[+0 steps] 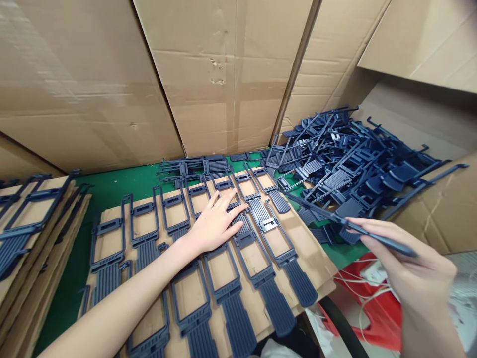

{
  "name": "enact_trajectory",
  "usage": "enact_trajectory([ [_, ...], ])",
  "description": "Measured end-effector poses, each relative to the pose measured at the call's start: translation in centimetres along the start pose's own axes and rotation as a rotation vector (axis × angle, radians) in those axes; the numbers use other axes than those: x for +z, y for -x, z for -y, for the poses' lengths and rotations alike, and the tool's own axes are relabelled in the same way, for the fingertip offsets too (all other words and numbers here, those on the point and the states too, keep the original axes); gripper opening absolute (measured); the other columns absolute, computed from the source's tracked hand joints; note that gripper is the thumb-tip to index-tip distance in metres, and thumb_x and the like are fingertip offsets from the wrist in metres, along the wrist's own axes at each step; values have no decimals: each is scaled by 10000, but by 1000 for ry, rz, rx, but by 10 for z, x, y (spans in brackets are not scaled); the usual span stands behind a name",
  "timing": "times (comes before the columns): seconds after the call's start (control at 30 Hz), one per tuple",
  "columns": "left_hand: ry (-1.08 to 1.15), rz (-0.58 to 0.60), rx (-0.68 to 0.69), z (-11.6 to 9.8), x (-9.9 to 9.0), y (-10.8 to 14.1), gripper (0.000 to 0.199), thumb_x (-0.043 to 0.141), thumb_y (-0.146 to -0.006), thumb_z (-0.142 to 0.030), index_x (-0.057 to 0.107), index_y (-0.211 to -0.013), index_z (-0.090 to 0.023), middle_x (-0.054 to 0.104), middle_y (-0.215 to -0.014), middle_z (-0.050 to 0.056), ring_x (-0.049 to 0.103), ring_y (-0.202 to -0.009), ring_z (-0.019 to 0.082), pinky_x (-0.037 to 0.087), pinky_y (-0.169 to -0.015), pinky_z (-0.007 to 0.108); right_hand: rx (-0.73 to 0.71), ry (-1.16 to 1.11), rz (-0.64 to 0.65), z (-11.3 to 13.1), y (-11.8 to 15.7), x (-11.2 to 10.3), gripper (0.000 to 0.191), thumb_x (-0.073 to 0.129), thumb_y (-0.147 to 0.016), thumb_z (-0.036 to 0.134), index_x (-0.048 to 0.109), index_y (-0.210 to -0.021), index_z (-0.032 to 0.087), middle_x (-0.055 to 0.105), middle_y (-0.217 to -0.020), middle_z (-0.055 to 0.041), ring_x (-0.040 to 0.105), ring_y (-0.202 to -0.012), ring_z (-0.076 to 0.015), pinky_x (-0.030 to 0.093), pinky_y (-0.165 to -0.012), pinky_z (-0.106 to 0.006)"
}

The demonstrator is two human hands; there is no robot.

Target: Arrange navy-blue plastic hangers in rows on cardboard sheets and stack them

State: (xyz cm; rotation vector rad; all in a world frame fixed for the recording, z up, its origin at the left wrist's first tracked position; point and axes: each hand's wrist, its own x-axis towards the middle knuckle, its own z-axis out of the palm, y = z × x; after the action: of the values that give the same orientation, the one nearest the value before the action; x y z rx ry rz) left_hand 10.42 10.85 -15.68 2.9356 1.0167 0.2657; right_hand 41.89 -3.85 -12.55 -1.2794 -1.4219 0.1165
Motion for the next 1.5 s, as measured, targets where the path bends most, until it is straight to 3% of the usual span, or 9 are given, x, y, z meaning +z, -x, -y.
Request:
enact_trajectory([
  [0.13, -12, 4, 1, 0, 0, 0, 454, 346, -987, -408, 449, -1388, -220, 285, -1503, 188, 216, -1424, 300, 142, -1142, 545, -63, 48, 208, -6, 3, -8, 248, 658, -795, 66, 726, -971, 228, 689, -1063, -69, 659, -961, -248, 530, -870, -393],
  [0.47, 2, -11, 1, 1, 1, 0, 447, 349, -986, -404, 454, -1382, -224, 282, -1510, 167, 224, -1421, 296, 141, -1145, 543, -138, 38, 450, -10, 0, 1, 348, 586, -853, 57, 668, -1108, 279, 620, -1209, -42, 569, -1145, -227, 448, -1017, -407],
  [0.67, -20, 0, 3, 0, 0, 0, 452, 349, -987, -402, 451, -1386, -216, 283, -1501, 192, 221, -1422, 299, 140, -1142, 546, -110, 36, 536, -13, 2, 1, 333, 549, -871, 74, 674, -1089, 293, 568, -1290, -42, 503, -1235, -228, 419, -1060, -406],
  [0.8, -20, 1, -1, 0, 0, 0, 449, 355, -985, -401, 452, -1384, -220, 283, -1504, 182, 219, -1423, 296, 149, -1141, 546, -39, -38, 610, -12, 8, 5, 290, 562, -866, 105, 681, -1053, 291, 426, -1429, -35, 414, -1319, -250, 394, -1090, -424],
  [1.07, -5, -8, -1, -1, 0, 0, 443, 365, -983, -399, 463, -1376, -220, 301, -1499, 173, 248, -1413, 292, 139, -1145, 546, 70, 89, 886, -16, 26, 1, 312, 517, -885, 179, 601, -1161, 297, 218, -1549, -13, 239, -1410, -282, 318, -1121, -457],
  [1.3, -17, -4, 0, 0, 0, 0, 449, 359, -983, -409, 457, -1381, -225, 315, -1490, 169, 239, -1417, 288, 148, -1143, 546, 48, 123, 1006, -16, 27, -4, 418, 488, -875, 160, 510, -1272, 290, 115, -1579, -34, 132, -1435, -296, 243, -1132, -508],
  [1.5, -13, -9, 0, 0, 1, 0, 447, 355, -985, -405, 457, -1377, -218, 306, -1498, 167, 242, -1415, 290, 142, -1145, 546, 42, 137, 1031, -13, 28, -6, 481, 545, -807, 122, 522, -1263, 271, 136, -1576, -51, 123, -1431, -315, 247, -1121, -527],
])
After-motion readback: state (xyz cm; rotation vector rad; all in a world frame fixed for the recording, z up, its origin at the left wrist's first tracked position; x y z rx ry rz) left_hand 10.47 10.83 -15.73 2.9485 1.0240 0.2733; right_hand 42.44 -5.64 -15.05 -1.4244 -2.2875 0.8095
